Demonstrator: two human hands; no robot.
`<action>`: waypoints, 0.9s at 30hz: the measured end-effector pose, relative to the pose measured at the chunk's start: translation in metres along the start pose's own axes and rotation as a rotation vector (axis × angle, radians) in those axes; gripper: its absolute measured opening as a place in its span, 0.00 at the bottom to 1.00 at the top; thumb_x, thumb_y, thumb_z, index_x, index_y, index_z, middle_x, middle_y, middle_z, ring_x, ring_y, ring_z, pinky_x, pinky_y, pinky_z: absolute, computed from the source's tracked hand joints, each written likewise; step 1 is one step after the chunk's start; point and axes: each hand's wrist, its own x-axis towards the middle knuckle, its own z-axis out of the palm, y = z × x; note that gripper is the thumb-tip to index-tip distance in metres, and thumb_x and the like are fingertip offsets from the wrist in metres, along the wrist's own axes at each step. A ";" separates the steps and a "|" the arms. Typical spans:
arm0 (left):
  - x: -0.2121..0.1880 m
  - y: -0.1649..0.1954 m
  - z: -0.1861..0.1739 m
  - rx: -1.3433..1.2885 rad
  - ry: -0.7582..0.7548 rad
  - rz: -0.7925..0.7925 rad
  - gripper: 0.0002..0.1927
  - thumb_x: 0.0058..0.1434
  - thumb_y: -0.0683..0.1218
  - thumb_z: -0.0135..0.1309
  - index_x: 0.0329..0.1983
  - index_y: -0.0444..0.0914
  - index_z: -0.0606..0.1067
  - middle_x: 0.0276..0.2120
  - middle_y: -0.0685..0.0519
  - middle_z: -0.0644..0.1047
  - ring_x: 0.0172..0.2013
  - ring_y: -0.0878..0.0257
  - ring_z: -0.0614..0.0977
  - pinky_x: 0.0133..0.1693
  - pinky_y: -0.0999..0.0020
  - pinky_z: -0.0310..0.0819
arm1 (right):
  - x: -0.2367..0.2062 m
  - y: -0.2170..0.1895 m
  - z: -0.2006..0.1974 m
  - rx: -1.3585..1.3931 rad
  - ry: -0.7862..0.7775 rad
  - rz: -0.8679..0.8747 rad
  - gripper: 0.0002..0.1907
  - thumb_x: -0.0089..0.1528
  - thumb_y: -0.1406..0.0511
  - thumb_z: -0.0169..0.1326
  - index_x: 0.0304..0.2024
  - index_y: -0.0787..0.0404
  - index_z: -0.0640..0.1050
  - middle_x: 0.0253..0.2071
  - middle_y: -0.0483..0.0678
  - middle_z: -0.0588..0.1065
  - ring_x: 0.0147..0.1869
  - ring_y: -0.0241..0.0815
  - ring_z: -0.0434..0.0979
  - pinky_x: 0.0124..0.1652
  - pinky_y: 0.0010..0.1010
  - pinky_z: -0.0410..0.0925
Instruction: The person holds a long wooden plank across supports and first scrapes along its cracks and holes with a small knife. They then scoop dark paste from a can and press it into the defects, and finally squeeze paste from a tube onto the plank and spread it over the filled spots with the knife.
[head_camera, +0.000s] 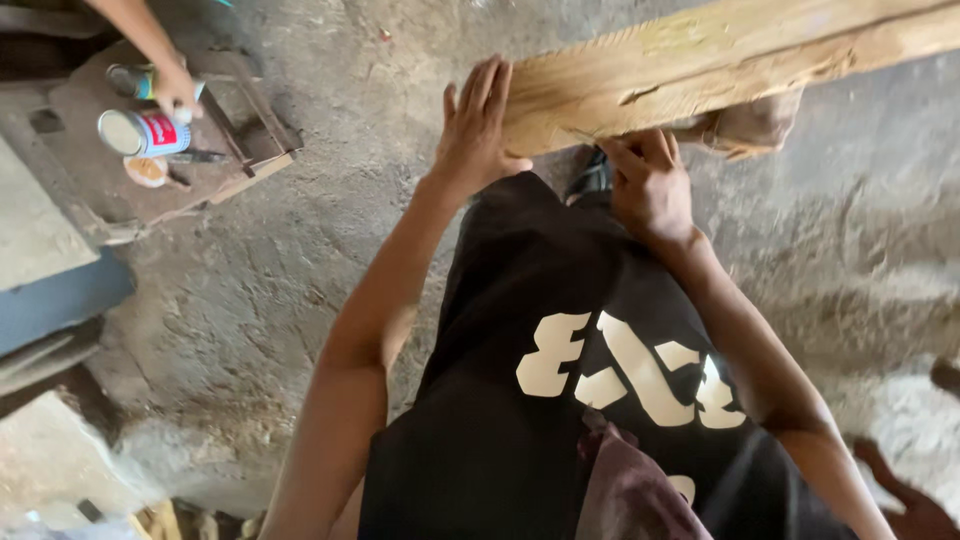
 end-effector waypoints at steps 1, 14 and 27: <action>0.001 -0.005 0.000 -0.004 0.018 0.059 0.75 0.39 0.62 0.79 0.77 0.37 0.40 0.75 0.42 0.47 0.74 0.46 0.51 0.68 0.31 0.44 | 0.000 -0.007 0.009 -0.012 0.012 -0.001 0.18 0.61 0.76 0.57 0.52 0.58 0.84 0.42 0.52 0.72 0.48 0.53 0.74 0.46 0.42 0.71; 0.009 -0.036 0.019 -0.024 -0.042 0.210 0.74 0.39 0.63 0.78 0.77 0.41 0.42 0.74 0.46 0.49 0.74 0.48 0.51 0.69 0.26 0.40 | -0.015 -0.034 0.027 -0.209 0.106 0.108 0.20 0.64 0.78 0.55 0.56 0.60 0.84 0.42 0.51 0.70 0.46 0.50 0.69 0.42 0.41 0.66; 0.006 -0.031 0.013 -0.118 0.024 0.260 0.71 0.42 0.63 0.78 0.78 0.41 0.43 0.75 0.47 0.51 0.74 0.47 0.52 0.69 0.26 0.40 | -0.025 -0.052 0.049 -0.089 0.119 0.177 0.18 0.60 0.76 0.58 0.52 0.61 0.85 0.40 0.52 0.71 0.45 0.52 0.72 0.44 0.41 0.70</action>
